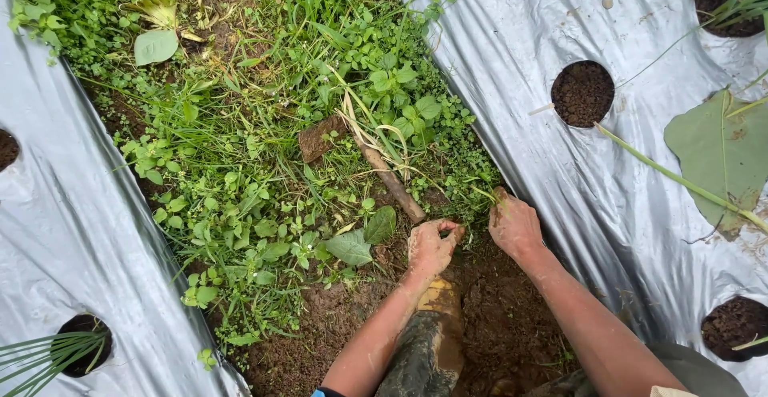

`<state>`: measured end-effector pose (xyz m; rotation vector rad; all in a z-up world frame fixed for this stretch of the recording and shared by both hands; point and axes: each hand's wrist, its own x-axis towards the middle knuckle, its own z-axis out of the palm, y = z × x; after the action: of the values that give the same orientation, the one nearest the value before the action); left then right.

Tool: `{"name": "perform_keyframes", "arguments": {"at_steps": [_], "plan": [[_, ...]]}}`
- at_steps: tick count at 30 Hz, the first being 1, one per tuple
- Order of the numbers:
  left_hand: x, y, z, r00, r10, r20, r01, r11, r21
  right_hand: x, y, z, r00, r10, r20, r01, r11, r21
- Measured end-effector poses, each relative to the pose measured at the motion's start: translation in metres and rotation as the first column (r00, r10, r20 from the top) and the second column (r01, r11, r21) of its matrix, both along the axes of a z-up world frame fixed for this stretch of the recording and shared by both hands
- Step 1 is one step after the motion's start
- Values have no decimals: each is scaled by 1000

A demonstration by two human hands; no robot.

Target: The person kneels between rows of onions growing through plastic mulch and pulls weeds by hand from the soil between the rows. They gather the uprooted weeds and discard them onto the ground.

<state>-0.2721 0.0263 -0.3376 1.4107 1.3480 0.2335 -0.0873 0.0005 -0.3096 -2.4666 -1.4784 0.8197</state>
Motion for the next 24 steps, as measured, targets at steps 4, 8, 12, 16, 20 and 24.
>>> {"name": "perform_keyframes", "arguments": {"at_steps": [4, 8, 12, 16, 20, 24], "plan": [[-2, 0, -22, 999, 33, -13, -34, 999, -11, 13, -16, -59, 999, -11, -43, 8, 996, -84], [4, 8, -19, 999, 43, -1, -43, 999, 15, -16, 12, 52, 995, 92, 31, -84, 977, -198], [-1, 4, -10, 1000, 18, 4, -18, 999, 33, 23, -10, -117, 956, 276, 98, -227, 909, -349], [-2, 10, -31, 999, 33, 6, -33, 997, 63, 9, -1, -62, 969, 243, 49, -216, 924, -316], [-5, 8, -25, 999, 32, 5, -32, 997, 74, 8, 10, -20, 991, 110, -82, -125, 970, -210], [-3, 10, -15, 999, 36, -2, -36, 996, 84, 26, 16, -4, 991, 114, -77, -119, 990, -75]]}}
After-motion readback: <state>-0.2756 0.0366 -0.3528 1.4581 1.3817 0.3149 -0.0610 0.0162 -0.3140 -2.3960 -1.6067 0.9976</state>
